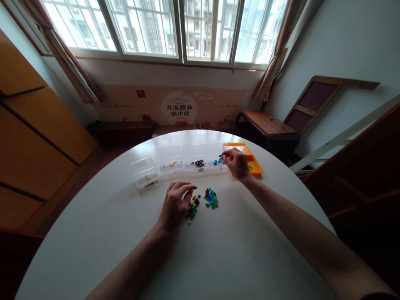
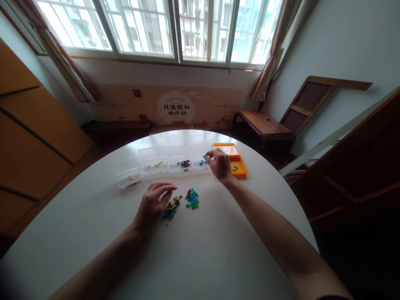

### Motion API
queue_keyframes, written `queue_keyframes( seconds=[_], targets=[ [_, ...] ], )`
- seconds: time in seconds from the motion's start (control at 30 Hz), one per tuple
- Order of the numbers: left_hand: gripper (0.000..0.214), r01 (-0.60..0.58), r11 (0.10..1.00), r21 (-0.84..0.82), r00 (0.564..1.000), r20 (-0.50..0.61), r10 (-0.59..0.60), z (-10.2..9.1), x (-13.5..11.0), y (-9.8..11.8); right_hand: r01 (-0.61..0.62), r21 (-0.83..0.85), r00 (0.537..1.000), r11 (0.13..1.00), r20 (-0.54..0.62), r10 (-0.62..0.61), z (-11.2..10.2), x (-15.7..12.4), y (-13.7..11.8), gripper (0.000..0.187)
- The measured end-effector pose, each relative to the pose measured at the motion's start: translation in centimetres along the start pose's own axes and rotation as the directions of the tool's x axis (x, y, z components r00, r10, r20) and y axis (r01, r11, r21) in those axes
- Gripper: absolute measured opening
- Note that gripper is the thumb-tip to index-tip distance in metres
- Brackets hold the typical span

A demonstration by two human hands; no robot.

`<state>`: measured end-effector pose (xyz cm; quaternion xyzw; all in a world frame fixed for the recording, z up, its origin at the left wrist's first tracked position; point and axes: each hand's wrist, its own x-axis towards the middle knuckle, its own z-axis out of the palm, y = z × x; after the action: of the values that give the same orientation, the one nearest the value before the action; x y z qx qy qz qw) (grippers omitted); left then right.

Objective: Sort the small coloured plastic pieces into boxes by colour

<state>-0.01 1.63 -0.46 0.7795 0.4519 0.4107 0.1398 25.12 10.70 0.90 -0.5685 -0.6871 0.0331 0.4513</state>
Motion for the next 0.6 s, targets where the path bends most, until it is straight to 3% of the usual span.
queue_keyframes(
  seconds=[0.23, 0.6],
  targets=[
    [0.018, -0.035, 0.997, 0.066, 0.997, 0.064, 0.03, 0.1, 0.0, 0.6, 0.004, -0.04, 0.997, 0.999, 0.083, 0.0, 0.0, -1.7, -0.1, 0.021],
    [0.021, -0.34, 0.93, 0.142, 0.913, 0.288, 0.29, 0.4, -0.4, 1.3, 0.119, 0.024, 0.986, 0.993, 0.118, -0.121, -1.4, -6.1, -2.3, 0.01]
  ],
)
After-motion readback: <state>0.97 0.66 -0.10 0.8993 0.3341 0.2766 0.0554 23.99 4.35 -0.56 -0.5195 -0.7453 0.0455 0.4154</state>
